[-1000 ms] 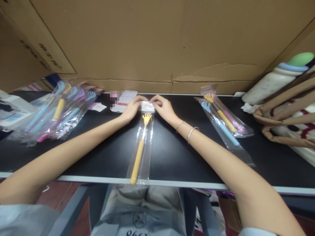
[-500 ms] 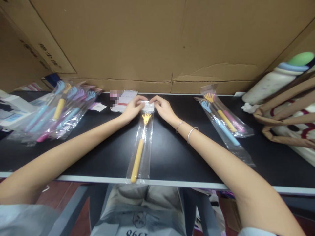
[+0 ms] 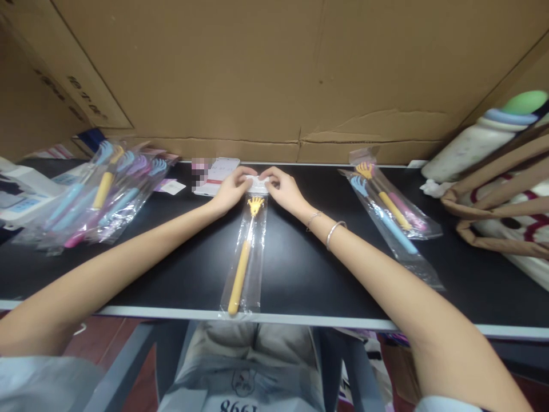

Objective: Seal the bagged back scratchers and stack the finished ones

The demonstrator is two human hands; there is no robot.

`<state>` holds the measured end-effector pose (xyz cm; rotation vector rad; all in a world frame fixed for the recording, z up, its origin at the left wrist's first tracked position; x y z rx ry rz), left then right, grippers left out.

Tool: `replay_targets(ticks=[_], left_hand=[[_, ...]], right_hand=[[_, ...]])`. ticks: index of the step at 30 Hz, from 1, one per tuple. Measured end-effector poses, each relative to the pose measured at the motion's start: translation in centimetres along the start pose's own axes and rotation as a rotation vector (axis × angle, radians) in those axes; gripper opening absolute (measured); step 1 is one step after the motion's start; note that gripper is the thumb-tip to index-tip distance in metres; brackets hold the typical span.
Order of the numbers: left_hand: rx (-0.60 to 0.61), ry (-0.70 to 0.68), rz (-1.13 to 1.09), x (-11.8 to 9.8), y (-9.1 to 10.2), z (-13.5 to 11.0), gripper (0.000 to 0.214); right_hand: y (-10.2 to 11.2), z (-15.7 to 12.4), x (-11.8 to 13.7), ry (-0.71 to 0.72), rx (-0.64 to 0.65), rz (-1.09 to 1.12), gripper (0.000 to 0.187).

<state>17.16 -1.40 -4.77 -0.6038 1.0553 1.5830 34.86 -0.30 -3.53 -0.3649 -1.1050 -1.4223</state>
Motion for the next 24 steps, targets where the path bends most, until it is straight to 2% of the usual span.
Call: replay_targets(ticks=[20,24], left_hand=[[0.015,0.048,-0.044,-0.49,0.05,-0.10,0.012],[0.019,0.045,-0.077,-0.19,0.06,-0.10,0.016]], right_hand=[[-0.14,0.07,-0.29,-0.014,-0.012,0.079,0.014],[-0.10,-0.02,-0.11,-0.019,-0.012,0.091,0.019]])
Point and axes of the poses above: each hand's wrist, its own z-axis towards the middle knuckle, its own y-axis out of the back of the hand, x = y × z, the point moved 1 cm from there along z, towards the middle knuckle, and after that the axes turned 5 degrees about z, right-handed, at the moved point
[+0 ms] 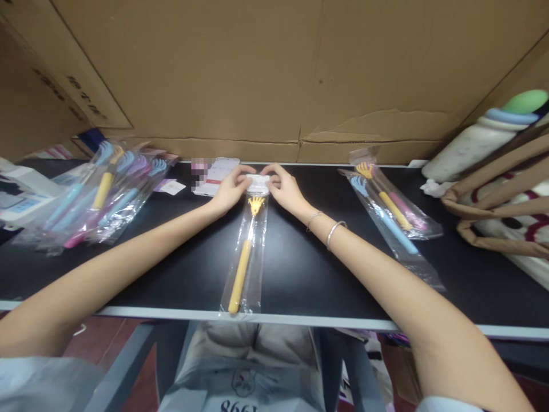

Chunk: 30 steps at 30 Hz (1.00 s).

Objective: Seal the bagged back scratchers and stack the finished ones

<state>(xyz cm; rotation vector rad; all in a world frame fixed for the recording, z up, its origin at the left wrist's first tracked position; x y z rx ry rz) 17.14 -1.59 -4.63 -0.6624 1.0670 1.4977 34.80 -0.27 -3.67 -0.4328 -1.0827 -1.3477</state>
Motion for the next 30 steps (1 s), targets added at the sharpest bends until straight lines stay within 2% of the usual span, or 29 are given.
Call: replay_targets(ticks=[6,16,30], left_hand=[[-0.004,0.005,0.024,0.19,-0.04,0.10,0.021],[0.001,-0.084,0.089,0.33,-0.23,0.19,0.024],[0.019,-0.056,0.039,0.11,-0.29,0.20,0.021]], right_hand=[[0.02,-0.12,0.00,-0.013,-0.013,0.027,0.022],[0.00,0.03,0.26,-0.013,-0.024,0.038,0.018],[-0.05,-0.01,0.08,-0.020,-0.039,0.030,0.019]])
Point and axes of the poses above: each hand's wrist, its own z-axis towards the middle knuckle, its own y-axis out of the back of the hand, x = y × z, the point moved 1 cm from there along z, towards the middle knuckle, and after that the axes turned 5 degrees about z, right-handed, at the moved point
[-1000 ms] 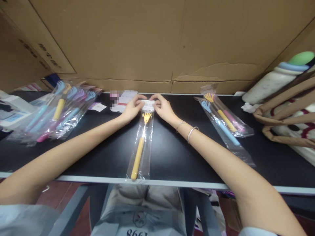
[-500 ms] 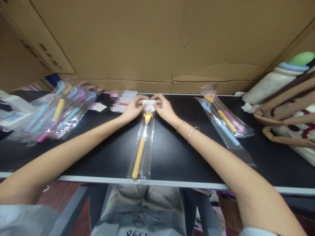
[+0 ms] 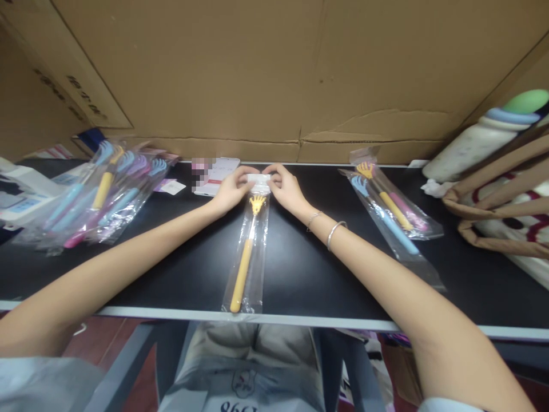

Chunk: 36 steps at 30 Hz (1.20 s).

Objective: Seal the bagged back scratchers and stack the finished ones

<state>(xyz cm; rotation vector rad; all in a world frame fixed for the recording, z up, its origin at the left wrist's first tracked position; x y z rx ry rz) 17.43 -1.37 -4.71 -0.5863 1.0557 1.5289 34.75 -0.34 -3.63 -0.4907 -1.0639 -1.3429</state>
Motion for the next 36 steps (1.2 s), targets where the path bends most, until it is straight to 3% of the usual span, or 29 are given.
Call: replay_targets(ticks=[36], left_hand=[[-0.009,0.000,-0.022,0.28,0.05,0.05,0.019]], right_hand=[[-0.08,-0.02,0.04,0.013,0.021,0.020,0.018]])
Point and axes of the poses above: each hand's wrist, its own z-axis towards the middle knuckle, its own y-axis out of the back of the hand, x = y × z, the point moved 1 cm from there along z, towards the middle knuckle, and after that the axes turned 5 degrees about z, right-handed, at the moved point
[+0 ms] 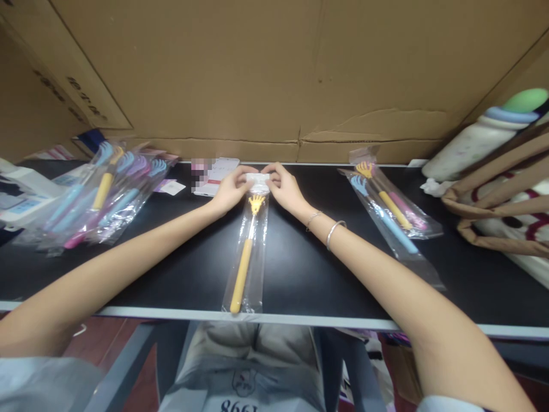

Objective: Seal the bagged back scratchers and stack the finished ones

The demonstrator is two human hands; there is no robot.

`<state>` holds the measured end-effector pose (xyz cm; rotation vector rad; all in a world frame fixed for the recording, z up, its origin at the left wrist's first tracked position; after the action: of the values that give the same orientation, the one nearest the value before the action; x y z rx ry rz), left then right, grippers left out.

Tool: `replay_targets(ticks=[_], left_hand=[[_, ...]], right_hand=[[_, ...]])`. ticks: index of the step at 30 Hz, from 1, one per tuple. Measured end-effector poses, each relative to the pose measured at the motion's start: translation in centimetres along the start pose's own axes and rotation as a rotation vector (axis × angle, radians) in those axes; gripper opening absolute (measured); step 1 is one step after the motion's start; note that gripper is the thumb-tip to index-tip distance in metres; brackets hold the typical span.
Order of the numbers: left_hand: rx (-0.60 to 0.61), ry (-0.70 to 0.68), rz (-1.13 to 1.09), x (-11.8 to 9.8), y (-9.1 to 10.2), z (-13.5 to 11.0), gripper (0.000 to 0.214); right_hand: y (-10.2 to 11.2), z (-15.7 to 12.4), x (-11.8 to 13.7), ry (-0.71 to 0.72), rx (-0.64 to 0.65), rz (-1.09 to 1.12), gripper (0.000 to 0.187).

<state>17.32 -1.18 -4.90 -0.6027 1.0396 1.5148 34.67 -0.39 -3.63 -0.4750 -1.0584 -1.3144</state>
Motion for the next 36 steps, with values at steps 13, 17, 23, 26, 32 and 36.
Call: replay_targets(ticks=[13,17,23,26,32,36], left_hand=[[0.003,-0.036,-0.008,0.08,-0.01,-0.03,0.020],[-0.016,-0.025,-0.007,-0.25,-0.09,-0.12,0.019],[-0.001,-0.017,-0.004,-0.49,-0.07,-0.17,0.021],[0.015,-0.007,0.005,-0.46,-0.01,-0.17,0.021],[0.018,-0.002,0.004,-0.44,0.01,-0.18,0.019],[0.012,0.007,0.002,-0.56,-0.05,-0.18,0.019]], right_hand=[[0.01,0.05,-0.12,0.014,-0.007,0.034,0.017],[-0.02,0.03,-0.16,0.000,-0.001,0.049,0.017],[0.03,0.10,-0.34,-0.011,-0.005,0.063,0.018],[0.03,0.16,-0.41,-0.029,0.000,0.079,0.019],[0.01,0.19,-0.22,-0.037,0.009,0.084,0.019],[0.01,0.17,-0.28,-0.041,0.007,0.080,0.020]])
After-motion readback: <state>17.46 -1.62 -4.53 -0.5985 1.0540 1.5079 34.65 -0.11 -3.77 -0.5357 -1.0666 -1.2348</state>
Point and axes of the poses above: each hand's wrist, its own z-axis towards the middle knuckle, its own y-axis out of the back of the hand, x = y × z, the point moved 1 cm from there along z, towards the middle knuckle, and after that the axes turned 5 degrees about z, right-handed, at the moved point
